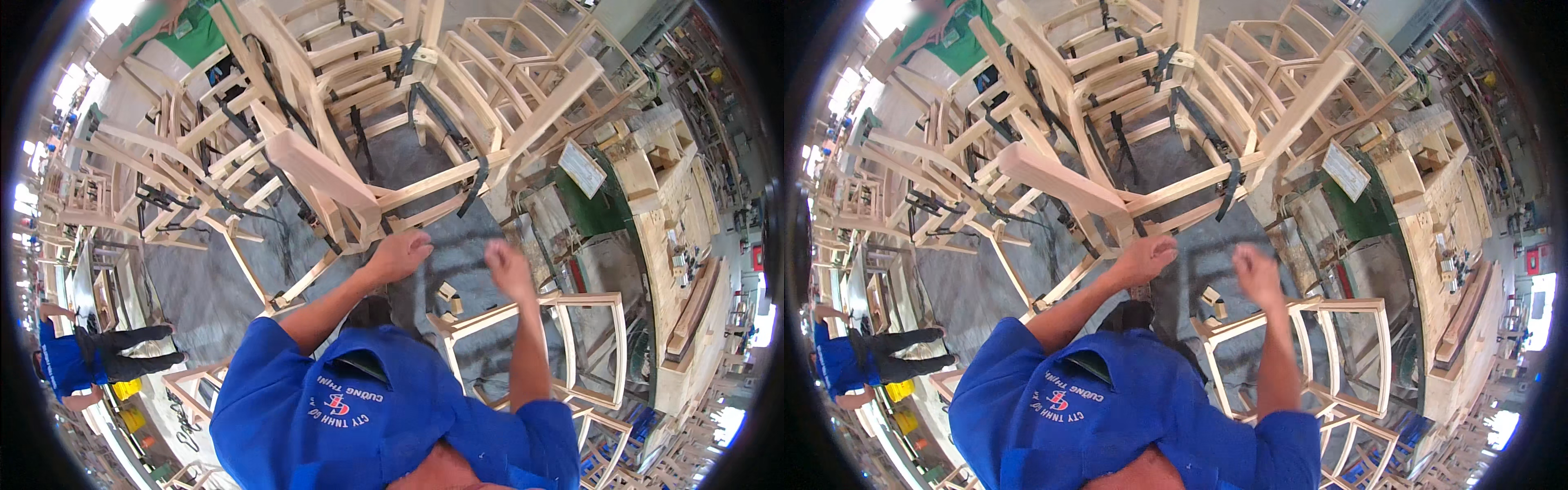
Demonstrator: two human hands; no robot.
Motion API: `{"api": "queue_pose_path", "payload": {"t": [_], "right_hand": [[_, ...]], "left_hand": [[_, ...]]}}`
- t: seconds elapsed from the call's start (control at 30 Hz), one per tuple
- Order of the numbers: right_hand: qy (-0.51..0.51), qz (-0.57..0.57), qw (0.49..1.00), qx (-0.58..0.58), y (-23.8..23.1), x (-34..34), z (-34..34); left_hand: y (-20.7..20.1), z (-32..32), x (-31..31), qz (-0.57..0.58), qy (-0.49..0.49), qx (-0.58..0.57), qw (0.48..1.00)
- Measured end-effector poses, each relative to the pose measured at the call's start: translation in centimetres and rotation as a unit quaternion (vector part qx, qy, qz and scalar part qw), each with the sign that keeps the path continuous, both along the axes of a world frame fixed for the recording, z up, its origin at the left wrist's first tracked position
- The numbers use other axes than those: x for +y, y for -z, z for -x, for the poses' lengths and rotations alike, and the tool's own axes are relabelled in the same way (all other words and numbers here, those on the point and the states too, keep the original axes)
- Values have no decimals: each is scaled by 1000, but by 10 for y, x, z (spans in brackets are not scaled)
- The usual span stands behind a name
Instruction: The person assembles wooden chair frames by hand in a factory setting. They pick up chair frames, wrap black straps around the legs to secure them, and use a metal buckle to tighten the straps. The person handles multiple chair frames sequentially, moving them from a pile to a finished position.
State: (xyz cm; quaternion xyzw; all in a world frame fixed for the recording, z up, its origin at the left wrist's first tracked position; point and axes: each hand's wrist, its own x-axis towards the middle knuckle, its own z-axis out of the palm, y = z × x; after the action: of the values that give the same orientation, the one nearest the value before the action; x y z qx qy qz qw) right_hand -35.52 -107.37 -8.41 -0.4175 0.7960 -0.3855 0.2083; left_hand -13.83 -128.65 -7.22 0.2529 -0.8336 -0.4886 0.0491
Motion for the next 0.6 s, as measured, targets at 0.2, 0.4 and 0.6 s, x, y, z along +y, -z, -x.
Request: {"api": "queue_pose_path", "payload": {"t": [0.2, 0.4, 0.6], "right_hand": [[-70, 12, 995, 67, -96, -177, 75], [-260, -187, 933, 165, -34, -280, 142], [-428, -404, 774, 232, 97, -336, 207]], "left_hand": [[-40, 14, -35, -120, -43, 90, 988], [-43, 44, -54, -74, -60, 101, 990], [-20, 121, -84, 124, -130, 112, 977]]}}
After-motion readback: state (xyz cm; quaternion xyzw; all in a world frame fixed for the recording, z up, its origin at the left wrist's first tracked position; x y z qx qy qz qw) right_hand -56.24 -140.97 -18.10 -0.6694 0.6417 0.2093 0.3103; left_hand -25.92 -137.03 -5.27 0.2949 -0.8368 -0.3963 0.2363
